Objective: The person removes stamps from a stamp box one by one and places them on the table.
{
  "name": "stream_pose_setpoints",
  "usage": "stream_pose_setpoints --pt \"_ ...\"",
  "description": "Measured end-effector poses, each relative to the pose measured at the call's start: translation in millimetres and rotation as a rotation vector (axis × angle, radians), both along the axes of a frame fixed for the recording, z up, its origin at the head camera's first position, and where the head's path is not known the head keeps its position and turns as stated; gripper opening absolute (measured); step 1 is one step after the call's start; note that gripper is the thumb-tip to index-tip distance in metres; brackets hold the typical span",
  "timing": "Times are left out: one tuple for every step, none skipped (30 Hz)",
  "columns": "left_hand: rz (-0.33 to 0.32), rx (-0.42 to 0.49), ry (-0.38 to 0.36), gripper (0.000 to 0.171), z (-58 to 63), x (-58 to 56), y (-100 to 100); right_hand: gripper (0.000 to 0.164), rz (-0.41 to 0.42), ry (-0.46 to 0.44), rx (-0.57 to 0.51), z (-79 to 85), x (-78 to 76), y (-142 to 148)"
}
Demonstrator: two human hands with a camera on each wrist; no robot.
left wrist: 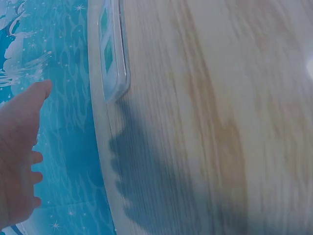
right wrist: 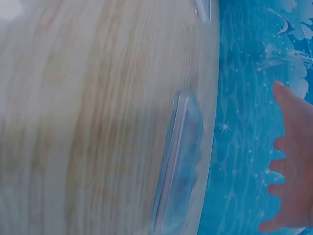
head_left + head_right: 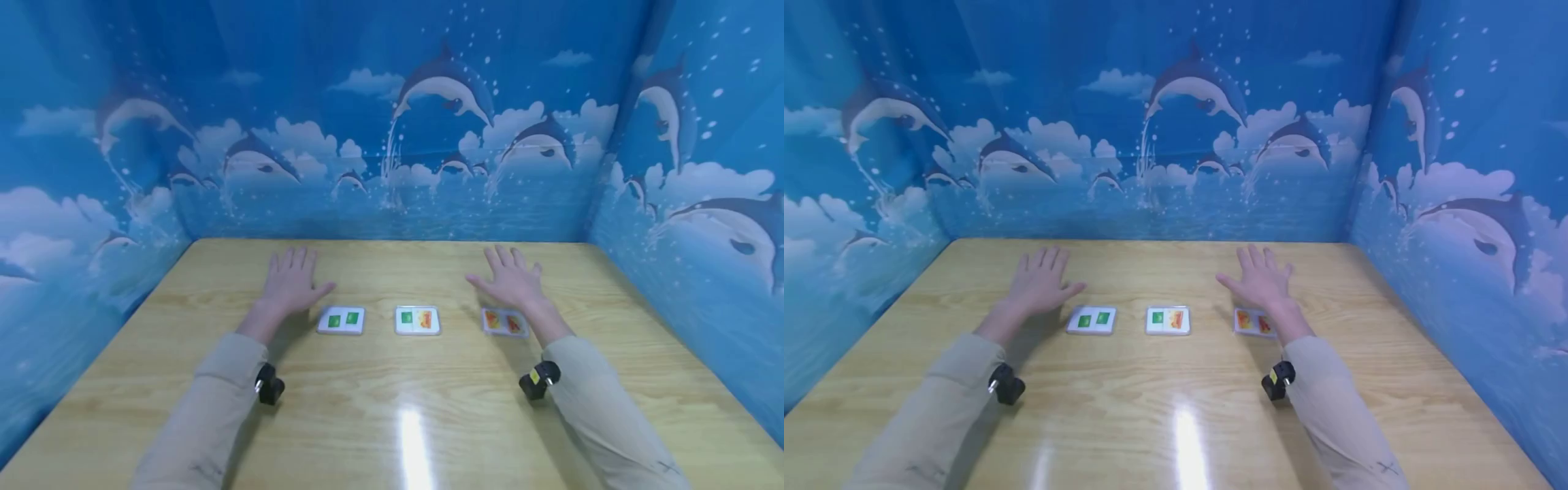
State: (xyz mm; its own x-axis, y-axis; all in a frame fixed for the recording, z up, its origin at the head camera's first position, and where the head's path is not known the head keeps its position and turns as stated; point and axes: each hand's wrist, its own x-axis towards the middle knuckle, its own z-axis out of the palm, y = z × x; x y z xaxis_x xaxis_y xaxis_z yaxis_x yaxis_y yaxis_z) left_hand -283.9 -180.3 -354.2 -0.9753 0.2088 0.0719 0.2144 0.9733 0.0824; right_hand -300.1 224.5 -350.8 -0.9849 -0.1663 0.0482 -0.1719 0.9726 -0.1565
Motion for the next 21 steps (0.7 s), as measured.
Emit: stream_pose_setpoints --pt "-0.003 -0.015 0.011 0.084 0.8 0.3 -0.9 0.089 0.012 0.011 0.0 1.0 0.2 -2.8" --pt "-0.009 -0.026 0.025 0.084 1.6 0.7 -1.8 0.089 0.023 0.022 -0.003 1.8 0.4 -5.7" --pt "-0.014 -0.039 0.04 0.083 2.4 1.3 -2.7 0.09 0.036 0.034 -0.003 2.9 0.7 -8.9" --pt "-0.02 -0.046 0.051 0.083 3.3 2.0 -3.6 0.09 0.047 0.046 -0.003 3.6 0.9 -12.4" --pt "-0.024 -0.055 0.063 0.082 4.1 2.7 -4.7 0.09 0.06 0.058 -0.004 4.3 0.7 -16.0" --pt "-0.031 -0.063 0.076 0.081 4.6 3.6 -5.6 0.09 0.073 0.071 -0.008 4.9 0.6 -19.9" --pt "-0.037 -0.069 0.089 0.079 5.1 4.4 -6.7 0.089 0.087 0.082 -0.01 5.7 0.7 -24.0" --pt "-0.041 -0.074 0.104 0.077 5.8 5.6 -7.7 0.088 0.1 0.092 -0.011 6.6 0.8 -28.1" --pt "-0.045 -0.077 0.118 0.074 6.2 6.7 -8.8 0.087 0.115 0.102 -0.012 7.5 0.9 -32.5" --pt "-0.051 -0.079 0.132 0.071 6.7 8.0 -9.9 0.085 0.128 0.112 -0.019 8.1 0.8 -36.9" --pt "-0.056 -0.079 0.147 0.067 7.3 9.6 -10.8 0.083 0.143 0.119 -0.025 9.2 1.1 -41.6" --pt "-0.061 -0.08 0.162 0.063 7.9 11.3 -11.7 0.081 0.157 0.122 -0.032 10.5 1.6 -46.3" --pt "-0.067 -0.079 0.175 0.058 8.1 12.5 -12.9 0.08 0.172 0.126 -0.035 11.7 2.0 -50.9" --pt "-0.073 -0.077 0.183 0.055 8.3 14.1 -13.8 0.078 0.184 0.129 -0.041 12.5 2.1 -55.6" --pt "-0.08 -0.074 0.19 0.051 8.3 15.3 -14.8 0.076 0.197 0.134 -0.047 13.1 2.2 -60.2" --pt "-0.089 -0.075 0.198 0.049 8.3 16.5 -15.6 0.075 0.21 0.138 -0.056 13.6 2.3 -64.7" --pt "-0.096 -0.076 0.204 0.047 8.1 17.6 -16.4 0.074 0.223 0.14 -0.058 14.0 2.8 -69.0" --pt "-0.104 -0.078 0.207 0.046 7.7 18.4 -17.3 0.073 0.237 0.142 -0.061 14.0 3.0 -73.2" --pt "-0.113 -0.086 0.213 0.045 7.1 19.0 -18.3 0.072 0.249 0.147 -0.063 13.7 3.1 -77.3" --pt "-0.12 -0.094 0.216 0.046 6.9 19.6 -19.0 0.072 0.262 0.152 -0.064 13.3 3.0 -81.4" --pt "-0.127 -0.105 0.22 0.046 6.4 20.1 -19.8 0.071 0.277 0.16 -0.063 13.0 3.3 -85.7"
